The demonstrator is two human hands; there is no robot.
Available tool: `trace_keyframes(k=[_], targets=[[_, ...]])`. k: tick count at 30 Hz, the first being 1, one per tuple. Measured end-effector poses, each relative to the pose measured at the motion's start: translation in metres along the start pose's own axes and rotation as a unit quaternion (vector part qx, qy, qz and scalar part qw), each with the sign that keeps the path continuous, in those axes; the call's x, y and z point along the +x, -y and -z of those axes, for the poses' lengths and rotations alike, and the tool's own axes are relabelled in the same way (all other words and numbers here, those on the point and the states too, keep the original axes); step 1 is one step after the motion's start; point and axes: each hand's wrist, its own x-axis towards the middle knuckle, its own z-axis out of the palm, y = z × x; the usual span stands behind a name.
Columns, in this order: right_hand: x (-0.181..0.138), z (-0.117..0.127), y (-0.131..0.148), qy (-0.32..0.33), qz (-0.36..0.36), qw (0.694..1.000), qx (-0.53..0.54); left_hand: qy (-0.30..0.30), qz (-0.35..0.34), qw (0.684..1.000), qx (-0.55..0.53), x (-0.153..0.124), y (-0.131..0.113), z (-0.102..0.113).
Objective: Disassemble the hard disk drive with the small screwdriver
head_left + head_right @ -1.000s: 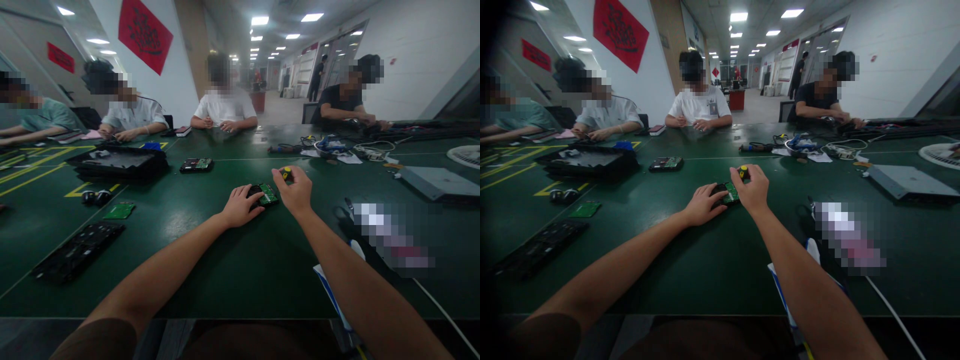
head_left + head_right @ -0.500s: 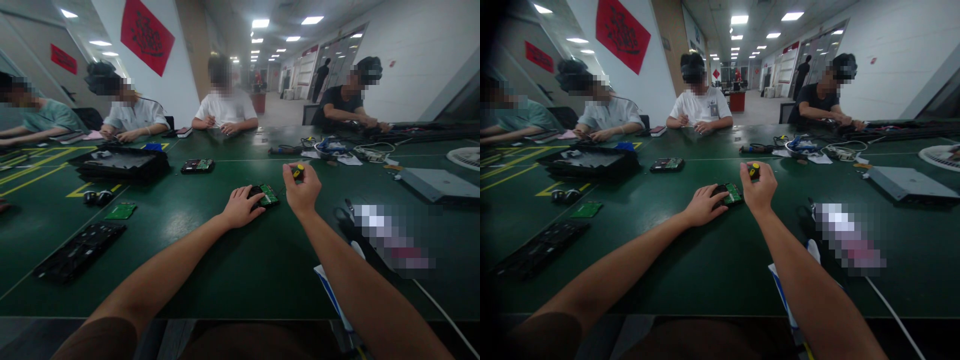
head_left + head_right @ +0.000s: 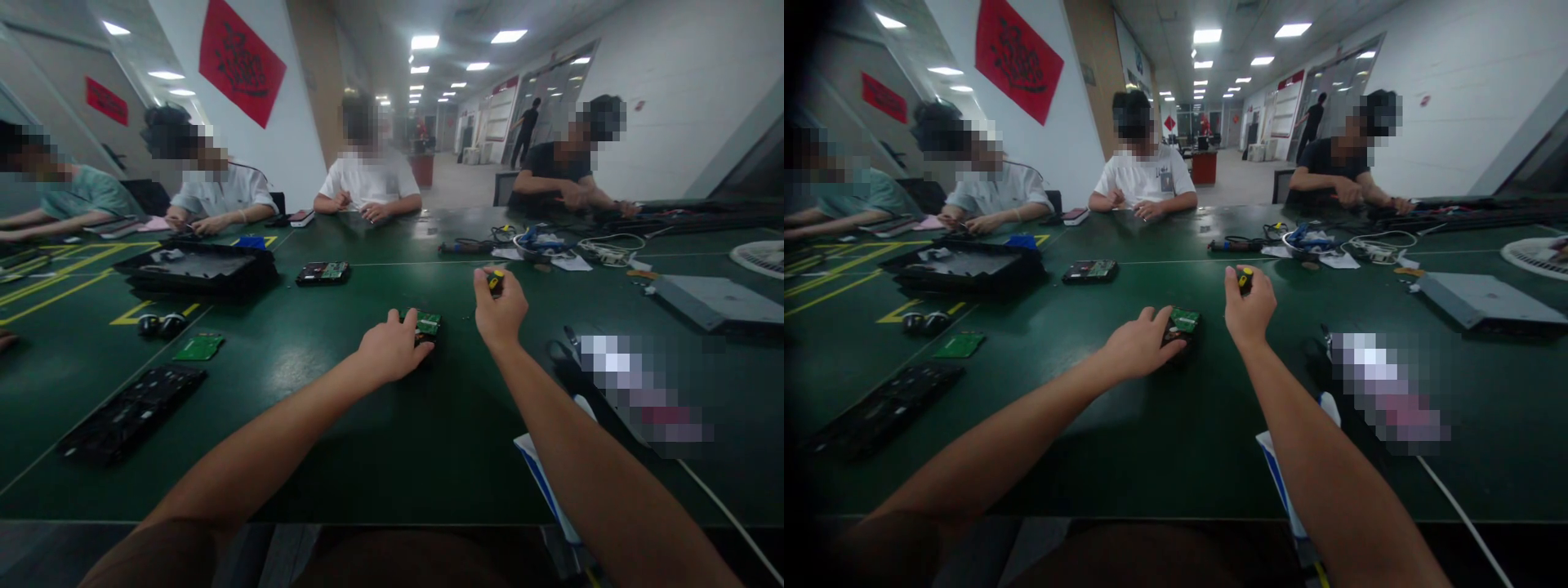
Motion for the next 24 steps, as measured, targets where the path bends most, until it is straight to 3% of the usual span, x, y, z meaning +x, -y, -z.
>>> trace_keyframes(k=[7, 12, 17, 20, 24], targets=[[-0.001, 0.000, -0.002, 0.035, 0.016, 0.999, -0.022, 0.036, -0.100, 0.994, -0.022, -0.015, -0.014, 0.012], [-0.003, 0.000, 0.002, 0.057, 0.032, 0.997, -0.046, 0.007, -0.077, 0.997, -0.016, 0.016, 0.026, 0.010], [-0.007, -0.001, 0.004, 0.097, 0.054, 0.993, -0.047, 0.044, -0.117, 0.983, -0.136, 0.044, 0.071, -0.013], [-0.008, -0.001, 0.006, 0.117, 0.061, 0.990, -0.057, 0.031, -0.126, 0.978, -0.161, 0.050, 0.079, -0.023], [-0.009, -0.002, 0.009, 0.141, 0.049, 0.985, -0.084, 0.011, -0.137, 0.980, -0.144, 0.046, 0.067, -0.026]])
